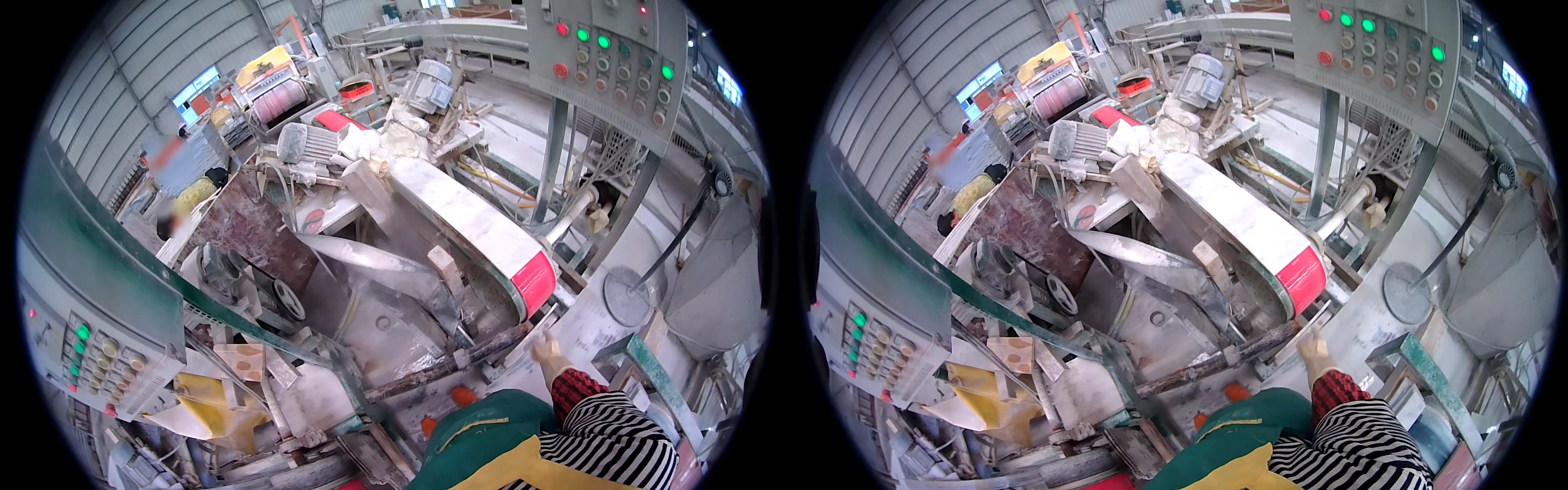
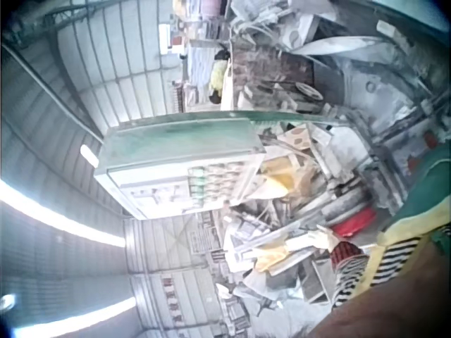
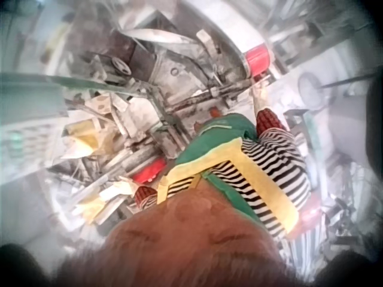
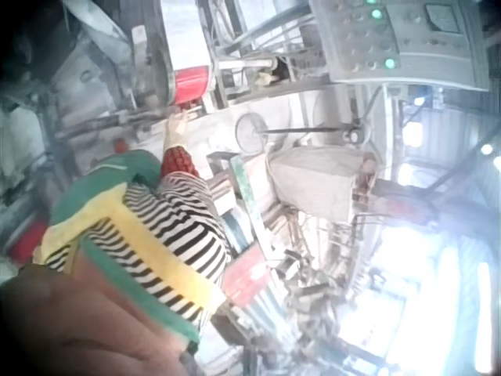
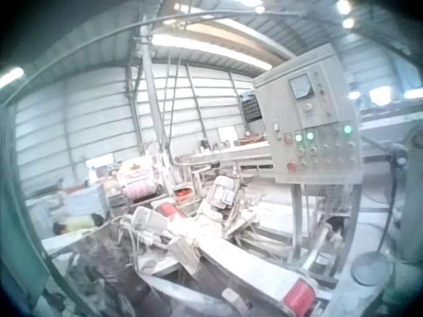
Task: The person repeatedly picks up rectangular white sheets and feeds them into a machine hopper. The person handles the sheets one at a time, placing them into the machine's intake area. Another worker is visible in the background handling similar materials.
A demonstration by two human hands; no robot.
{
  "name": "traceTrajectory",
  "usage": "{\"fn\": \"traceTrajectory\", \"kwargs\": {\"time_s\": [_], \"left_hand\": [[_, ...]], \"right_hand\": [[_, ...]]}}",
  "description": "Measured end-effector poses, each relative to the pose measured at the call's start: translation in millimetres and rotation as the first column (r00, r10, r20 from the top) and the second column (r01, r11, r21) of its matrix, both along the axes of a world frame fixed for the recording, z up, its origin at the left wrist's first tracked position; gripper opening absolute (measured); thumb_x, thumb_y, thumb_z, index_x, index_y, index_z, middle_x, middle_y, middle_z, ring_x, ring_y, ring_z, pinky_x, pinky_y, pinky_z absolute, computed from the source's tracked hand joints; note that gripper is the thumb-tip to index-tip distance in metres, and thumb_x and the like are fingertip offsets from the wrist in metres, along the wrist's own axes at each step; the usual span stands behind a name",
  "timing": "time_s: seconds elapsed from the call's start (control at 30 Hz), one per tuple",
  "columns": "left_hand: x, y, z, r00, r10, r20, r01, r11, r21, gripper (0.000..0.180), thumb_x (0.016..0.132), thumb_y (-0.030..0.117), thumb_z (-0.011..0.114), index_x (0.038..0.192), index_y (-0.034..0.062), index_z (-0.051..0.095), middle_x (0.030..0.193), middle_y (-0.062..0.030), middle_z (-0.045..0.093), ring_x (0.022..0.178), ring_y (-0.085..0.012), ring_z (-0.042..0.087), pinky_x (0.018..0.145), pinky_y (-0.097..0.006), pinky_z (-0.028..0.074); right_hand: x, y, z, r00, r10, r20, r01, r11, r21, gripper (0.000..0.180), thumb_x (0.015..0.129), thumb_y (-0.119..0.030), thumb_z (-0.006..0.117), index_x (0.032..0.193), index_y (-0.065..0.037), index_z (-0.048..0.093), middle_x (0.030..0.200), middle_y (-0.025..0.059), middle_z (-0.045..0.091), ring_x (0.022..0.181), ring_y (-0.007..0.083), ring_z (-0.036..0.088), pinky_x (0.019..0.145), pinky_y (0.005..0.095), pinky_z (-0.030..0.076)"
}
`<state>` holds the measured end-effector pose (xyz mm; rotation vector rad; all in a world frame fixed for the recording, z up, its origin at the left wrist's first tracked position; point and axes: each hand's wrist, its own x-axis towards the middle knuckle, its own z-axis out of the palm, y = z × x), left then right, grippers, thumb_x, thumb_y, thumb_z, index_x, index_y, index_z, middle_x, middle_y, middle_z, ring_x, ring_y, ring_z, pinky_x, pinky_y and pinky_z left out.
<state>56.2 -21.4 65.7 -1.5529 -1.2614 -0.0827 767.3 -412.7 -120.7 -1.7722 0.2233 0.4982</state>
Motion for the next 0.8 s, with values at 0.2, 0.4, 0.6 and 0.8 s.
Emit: {"fn": "traceTrajectory", "kwargs": {"time_s": [0.2,0.4,0.6,0.8], "left_hand": [[29,-43,-19,0.907,0.145,0.396,-0.172,0.985,0.034,0.047,0.093,0.042,0.063,0.12,0.0031,0.066,0.117,-0.02,0.067,0.101,-0.0382,0.065,0.077,-0.05,0.052],[51,-32,18,0.806,0.268,0.527,-0.224,0.964,-0.146,0.05,0.096,0.044,0.056,0.126,0.0058,0.061,0.127,-0.0185,0.062,0.112,-0.0381,0.06,0.084,-0.052,0.049],[53,-36,32,0.834,0.22,0.507,-0.201,0.975,-0.094,0.046,0.096,0.043,0.056,0.121,0.0056,0.063,0.124,-0.0175,0.063,0.112,-0.0383,0.059,0.082,-0.053,0.049],[50,-40,14,0.864,0.156,0.479,-0.167,0.986,-0.019,0.046,0.093,0.042,0.061,0.121,0.0062,0.062,0.121,-0.0177,0.064,0.102,-0.0362,0.062,0.079,-0.05,0.049]], "right_hand": [[-6,-32,0,0.868,0.19,-0.459,-0.322,0.919,-0.228,0.065,0.095,-0.018,0.056,0.154,-0.019,0.031,0.1,0.0196,0.071,0.08,0.0269,0.071,0.072,0.0447,0.058],[1,56,24,0.875,0.446,-0.191,-0.481,0.847,-0.228,0.057,0.087,-0.016,0.062,0.143,-0.013,0.049,0.09,0.0153,0.07,0.073,0.0227,0.07,0.061,0.0384,0.057],[-64,139,72,0.69,0.708,-0.153,-0.719,0.694,-0.031,0.056,0.088,-0.017,0.062,0.143,-0.01,0.049,0.096,0.0141,0.07,0.074,0.0203,0.068,0.067,0.0325,0.056],[-60,108,52,0.648,0.752,-0.12,-0.762,0.64,-0.097,0.058,0.086,-0.016,0.063,0.142,-0.007,0.049,0.097,0.0115,0.071,0.078,0.0193,0.069,0.069,0.0324,0.057]]}}
